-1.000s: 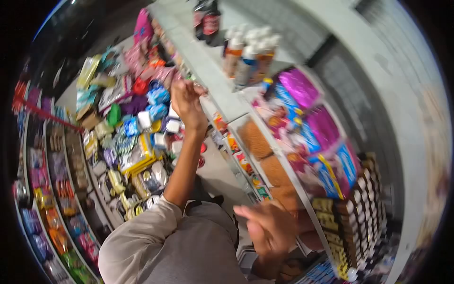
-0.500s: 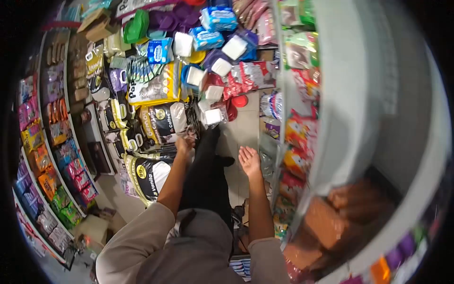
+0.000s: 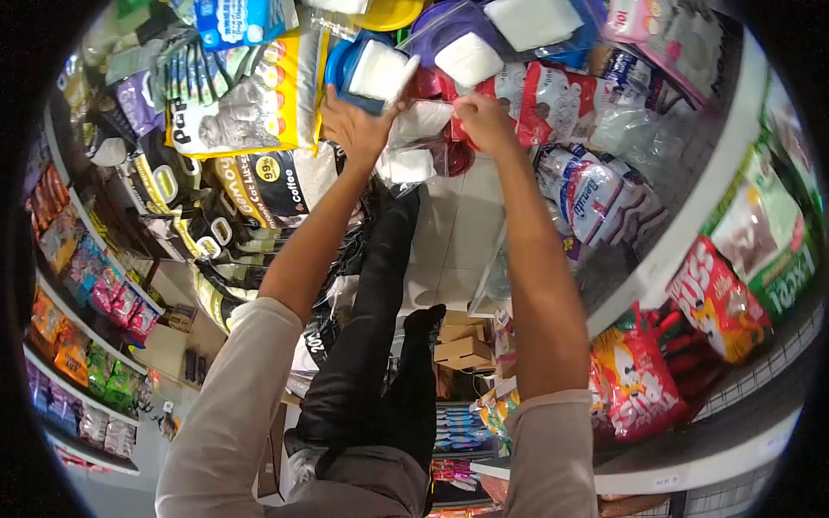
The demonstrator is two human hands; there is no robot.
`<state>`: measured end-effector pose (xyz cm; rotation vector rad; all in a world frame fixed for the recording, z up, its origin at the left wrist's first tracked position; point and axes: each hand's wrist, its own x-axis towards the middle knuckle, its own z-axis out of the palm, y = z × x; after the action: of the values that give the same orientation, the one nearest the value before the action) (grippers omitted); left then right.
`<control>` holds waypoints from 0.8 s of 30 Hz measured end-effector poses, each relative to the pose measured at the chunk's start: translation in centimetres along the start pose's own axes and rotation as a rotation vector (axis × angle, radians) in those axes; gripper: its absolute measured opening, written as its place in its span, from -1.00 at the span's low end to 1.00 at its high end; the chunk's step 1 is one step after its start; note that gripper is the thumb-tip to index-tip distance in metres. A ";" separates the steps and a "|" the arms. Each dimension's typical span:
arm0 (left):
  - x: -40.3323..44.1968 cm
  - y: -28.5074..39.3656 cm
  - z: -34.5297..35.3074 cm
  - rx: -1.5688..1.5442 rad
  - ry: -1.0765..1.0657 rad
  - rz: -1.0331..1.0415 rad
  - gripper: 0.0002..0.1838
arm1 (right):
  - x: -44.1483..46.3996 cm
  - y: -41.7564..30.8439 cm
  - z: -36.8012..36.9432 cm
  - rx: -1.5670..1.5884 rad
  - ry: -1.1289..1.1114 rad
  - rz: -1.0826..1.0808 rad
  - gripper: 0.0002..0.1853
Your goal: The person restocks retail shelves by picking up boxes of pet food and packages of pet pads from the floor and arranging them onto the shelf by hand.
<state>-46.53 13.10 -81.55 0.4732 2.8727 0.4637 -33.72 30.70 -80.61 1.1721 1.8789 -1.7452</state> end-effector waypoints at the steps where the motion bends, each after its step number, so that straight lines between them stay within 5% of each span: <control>1: 0.9 0.3 0.7 0.059 -0.042 -0.147 0.08 | 2.0 -0.3 0.2 -0.005 -0.010 0.012 -0.69; 5: 2.1 -2.3 2.7 0.105 0.026 -0.015 -0.07 | 7.1 1.6 3.2 -0.439 -0.408 0.162 -0.51; 8: 1.0 -4.5 2.7 -0.001 0.019 0.071 -0.24 | 7.8 6.3 8.2 -0.785 0.027 -0.179 -0.44; 12: 0.2 -6.1 1.3 -0.136 -0.100 0.149 -0.43 | 4.9 5.9 12.0 -1.029 0.171 -0.024 -0.62; 18: 0.6 -5.8 -0.8 -0.209 -0.234 0.161 -0.60 | 2.0 6.9 12.5 -1.037 0.145 -0.071 -0.67; 24: 1.1 -4.1 -3.2 -0.214 -0.015 0.261 -0.66 | -0.8 6.0 9.6 -0.705 0.190 -0.057 -0.68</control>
<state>-49.49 8.97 -80.09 0.8116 2.7152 0.7950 -31.63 20.94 -86.03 1.0167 2.3632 -0.8604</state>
